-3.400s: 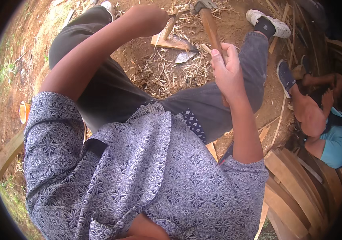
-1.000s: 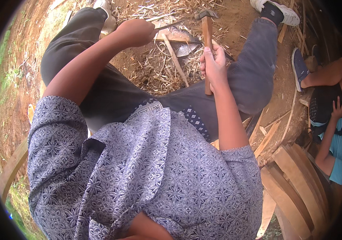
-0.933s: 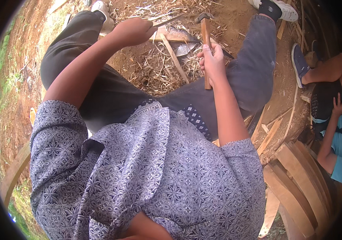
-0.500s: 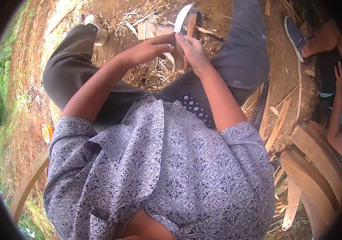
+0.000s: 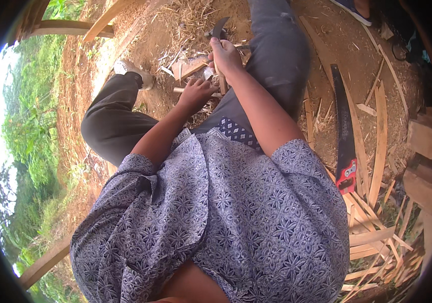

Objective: The person sits on the ground and uses a small axe to split and shape a piece of wood. They repeatedly strike the wood to remove thin shavings and refine its form, working on a small section at a time.

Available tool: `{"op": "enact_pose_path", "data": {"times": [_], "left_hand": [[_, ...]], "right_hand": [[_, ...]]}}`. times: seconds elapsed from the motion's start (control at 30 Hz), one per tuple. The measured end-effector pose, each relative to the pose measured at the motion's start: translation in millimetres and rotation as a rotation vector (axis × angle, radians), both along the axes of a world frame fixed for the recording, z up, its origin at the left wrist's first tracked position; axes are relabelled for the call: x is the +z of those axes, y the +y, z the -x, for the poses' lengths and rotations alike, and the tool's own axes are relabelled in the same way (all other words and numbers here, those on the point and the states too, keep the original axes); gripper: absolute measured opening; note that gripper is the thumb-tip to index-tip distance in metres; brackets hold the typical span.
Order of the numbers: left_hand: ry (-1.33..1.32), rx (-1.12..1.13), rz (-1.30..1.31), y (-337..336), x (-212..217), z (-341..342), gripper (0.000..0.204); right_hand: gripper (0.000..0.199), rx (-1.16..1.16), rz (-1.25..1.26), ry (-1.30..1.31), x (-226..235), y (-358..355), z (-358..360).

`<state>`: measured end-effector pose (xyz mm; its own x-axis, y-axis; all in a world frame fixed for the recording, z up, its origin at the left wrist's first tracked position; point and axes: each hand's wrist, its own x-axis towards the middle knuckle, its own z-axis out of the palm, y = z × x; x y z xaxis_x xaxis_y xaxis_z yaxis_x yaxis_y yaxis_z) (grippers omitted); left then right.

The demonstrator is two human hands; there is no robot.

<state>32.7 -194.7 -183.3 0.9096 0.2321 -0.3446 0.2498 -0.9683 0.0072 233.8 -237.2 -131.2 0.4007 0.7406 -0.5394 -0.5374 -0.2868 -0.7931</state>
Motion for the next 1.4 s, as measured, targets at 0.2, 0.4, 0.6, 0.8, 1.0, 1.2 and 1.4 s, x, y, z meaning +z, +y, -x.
{"op": "enact_pose_path", "data": {"times": [0.2,0.4,0.6,0.8,1.0,1.2,1.4], "left_hand": [[-0.087,0.308,0.083,36,62,11,0.019],[-0.534,0.503,0.1,51,96,36,0.015],[-0.855,0.8,0.389,51,83,29,0.014],[-1.096,0.996,0.834,62,52,58,0.02],[-1.042,1.02,0.897,68,58,93,0.028],[-0.779,1.038,0.789,74,71,112,0.028],[-0.822,1.235,1.094,75,65,116,0.03]], "right_hand": [[0.042,-0.037,-0.055,-0.022,3,0,-16],[0.046,0.063,-0.026,-0.311,-3,10,-11],[0.051,0.252,0.009,-0.36,-9,11,26],[0.059,0.441,0.09,-0.379,-30,20,46],[0.055,0.59,0.124,-0.449,-44,28,52],[0.044,0.534,0.245,-0.373,-49,34,57],[0.052,0.603,0.23,-0.424,-33,32,66]]}}
